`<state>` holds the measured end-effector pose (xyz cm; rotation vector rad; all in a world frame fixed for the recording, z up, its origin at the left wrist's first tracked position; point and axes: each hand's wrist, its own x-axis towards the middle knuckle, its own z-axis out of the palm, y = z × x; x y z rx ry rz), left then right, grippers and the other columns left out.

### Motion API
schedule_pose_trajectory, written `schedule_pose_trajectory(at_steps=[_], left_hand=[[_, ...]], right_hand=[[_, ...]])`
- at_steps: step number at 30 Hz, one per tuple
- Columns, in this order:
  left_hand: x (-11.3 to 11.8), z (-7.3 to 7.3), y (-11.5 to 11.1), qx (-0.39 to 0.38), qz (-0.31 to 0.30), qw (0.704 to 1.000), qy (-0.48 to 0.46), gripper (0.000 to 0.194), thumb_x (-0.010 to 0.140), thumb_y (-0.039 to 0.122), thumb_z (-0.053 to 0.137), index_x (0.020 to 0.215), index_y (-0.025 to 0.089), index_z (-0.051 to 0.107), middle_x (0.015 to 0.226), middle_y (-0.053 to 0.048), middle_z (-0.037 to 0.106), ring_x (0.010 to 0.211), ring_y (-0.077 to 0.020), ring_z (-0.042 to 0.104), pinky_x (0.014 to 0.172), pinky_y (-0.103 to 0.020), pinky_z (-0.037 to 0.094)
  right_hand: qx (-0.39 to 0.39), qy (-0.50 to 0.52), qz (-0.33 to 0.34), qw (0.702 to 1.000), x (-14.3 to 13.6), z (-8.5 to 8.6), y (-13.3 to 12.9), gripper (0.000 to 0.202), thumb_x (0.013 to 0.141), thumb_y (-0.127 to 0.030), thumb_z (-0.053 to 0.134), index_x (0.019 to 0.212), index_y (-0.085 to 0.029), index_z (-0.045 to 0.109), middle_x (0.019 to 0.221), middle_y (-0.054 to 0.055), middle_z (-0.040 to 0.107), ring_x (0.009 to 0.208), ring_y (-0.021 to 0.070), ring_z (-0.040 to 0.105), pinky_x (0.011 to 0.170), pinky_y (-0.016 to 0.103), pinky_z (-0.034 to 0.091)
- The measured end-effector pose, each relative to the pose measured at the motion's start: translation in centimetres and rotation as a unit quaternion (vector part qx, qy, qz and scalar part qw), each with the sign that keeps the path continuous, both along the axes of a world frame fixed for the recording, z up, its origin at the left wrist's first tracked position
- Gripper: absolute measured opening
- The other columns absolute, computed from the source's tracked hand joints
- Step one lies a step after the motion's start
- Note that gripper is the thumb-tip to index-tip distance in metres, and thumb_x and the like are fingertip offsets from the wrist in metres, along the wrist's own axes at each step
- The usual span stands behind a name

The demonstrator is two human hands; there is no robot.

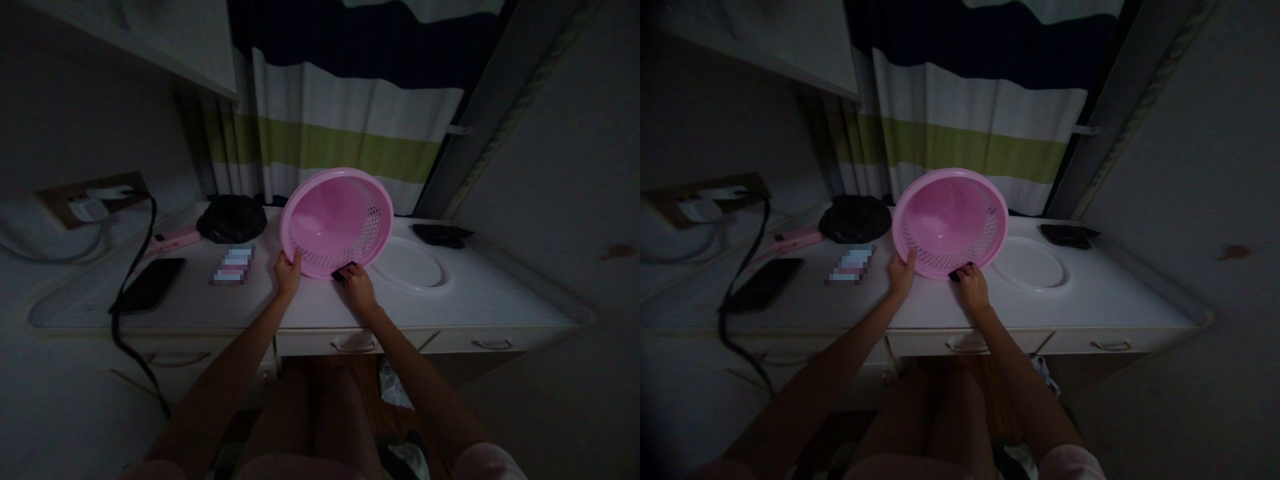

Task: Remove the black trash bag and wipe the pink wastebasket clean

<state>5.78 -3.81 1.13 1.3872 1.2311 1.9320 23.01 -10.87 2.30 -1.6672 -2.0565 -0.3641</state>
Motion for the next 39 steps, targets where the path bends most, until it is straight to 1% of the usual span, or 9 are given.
schedule_pose_trajectory(at_steps=[5, 7, 10, 14, 18, 22, 29, 33, 39], left_hand=[[0.0, -0.3, 0.1, -0.044, -0.080, 0.995, -0.032, 0.039, 0.069, 0.042, 0.059, 0.089, 0.008, 0.064, 0.085, -0.010, 0.067, 0.081, -0.0192, 0.062, 0.074, -0.029, 0.048], [0.0, -0.5, 0.3, -0.081, -0.109, 0.990, -0.036, 0.037, 0.063, 0.038, 0.066, 0.086, 0.008, 0.066, 0.083, -0.010, 0.068, 0.082, -0.0209, 0.062, 0.075, -0.031, 0.048], [0.1, -0.9, 0.7, -0.138, -0.144, 0.977, -0.081, 0.035, 0.056, 0.029, 0.071, 0.083, 0.008, 0.067, 0.081, -0.010, 0.068, 0.080, -0.0226, 0.062, 0.073, -0.034, 0.049], [0.0, -1.0, 1.0, -0.144, -0.179, 0.965, -0.124, 0.036, 0.054, 0.021, 0.069, 0.088, 0.009, 0.066, 0.086, -0.009, 0.068, 0.081, -0.0229, 0.062, 0.073, -0.036, 0.050], [-0.1, -0.6, 0.7, -0.143, -0.166, 0.970, -0.107, 0.037, 0.055, 0.019, 0.066, 0.091, 0.009, 0.065, 0.089, -0.009, 0.067, 0.084, -0.0238, 0.062, 0.074, -0.037, 0.050], [-0.1, -0.1, 0.3, -0.133, -0.147, 0.975, -0.097, 0.036, 0.055, 0.017, 0.065, 0.090, 0.009, 0.066, 0.089, -0.009, 0.068, 0.086, -0.0229, 0.061, 0.076, -0.035, 0.049], [-0.1, -0.2, 0.4, -0.104, -0.141, 0.981, -0.084, 0.031, 0.054, 0.015, 0.063, 0.084, 0.008, 0.067, 0.083, -0.008, 0.068, 0.082, -0.0211, 0.062, 0.074, -0.030, 0.049], [0.0, -0.1, 0.2, -0.105, -0.140, 0.981, -0.079, 0.030, 0.055, 0.016, 0.063, 0.083, 0.008, 0.067, 0.080, -0.007, 0.068, 0.081, -0.0210, 0.061, 0.071, -0.029, 0.049], [-0.1, 0.3, -0.1, -0.110, -0.134, 0.982, -0.079, 0.029, 0.055, 0.017, 0.063, 0.082, 0.007, 0.067, 0.079, -0.007, 0.068, 0.081, -0.0206, 0.061, 0.072, -0.029, 0.049]], right_hand=[[0.007, 0.035, 0.021, 0.999, -1.2, -0.5, 0.1, 0.027, 0.080, -0.009, 0.045, 0.096, -0.016, 0.066, 0.093, 0.007, 0.062, 0.093, 0.0195, 0.045, 0.086, 0.029, 0.036], [0.009, 0.048, 0.028, 0.998, -1.7, -0.5, 0.2, 0.027, 0.080, -0.008, 0.045, 0.096, -0.016, 0.066, 0.093, 0.006, 0.062, 0.092, 0.0193, 0.045, 0.085, 0.029, 0.036], [0.015, 0.064, 0.039, 0.997, -2.3, -0.6, 0.3, 0.028, 0.078, -0.007, 0.046, 0.096, -0.015, 0.065, 0.094, 0.006, 0.062, 0.092, 0.0188, 0.045, 0.086, 0.029, 0.036], [0.011, 0.072, 0.038, 0.997, -2.9, -0.5, 0.3, 0.028, 0.078, -0.007, 0.046, 0.097, -0.015, 0.065, 0.094, 0.007, 0.061, 0.091, 0.0188, 0.045, 0.085, 0.029, 0.037], [0.022, 0.068, 0.041, 0.997, -2.9, -0.5, 0.2, 0.027, 0.078, -0.007, 0.046, 0.097, -0.015, 0.064, 0.094, 0.007, 0.061, 0.091, 0.0193, 0.045, 0.086, 0.031, 0.036], [0.027, 0.065, 0.040, 0.997, -1.8, -0.5, 0.1, 0.026, 0.077, -0.009, 0.047, 0.097, -0.014, 0.063, 0.095, 0.008, 0.060, 0.091, 0.0199, 0.044, 0.087, 0.032, 0.036], [0.041, 0.070, 0.024, 0.996, 0.2, -0.7, 0.2, 0.027, 0.074, -0.006, 0.048, 0.095, -0.014, 0.063, 0.095, 0.008, 0.060, 0.093, 0.0204, 0.043, 0.086, 0.032, 0.036], [0.035, 0.064, 0.010, 0.997, -0.6, -0.7, 0.3, 0.028, 0.073, -0.005, 0.047, 0.094, -0.014, 0.063, 0.093, 0.009, 0.059, 0.091, 0.0209, 0.043, 0.086, 0.033, 0.035], [0.004, 0.058, 0.038, 0.998, -2.7, -0.2, 0.3, 0.026, 0.073, -0.005, 0.049, 0.094, -0.015, 0.062, 0.094, 0.007, 0.059, 0.092, 0.0190, 0.043, 0.086, 0.031, 0.034]])
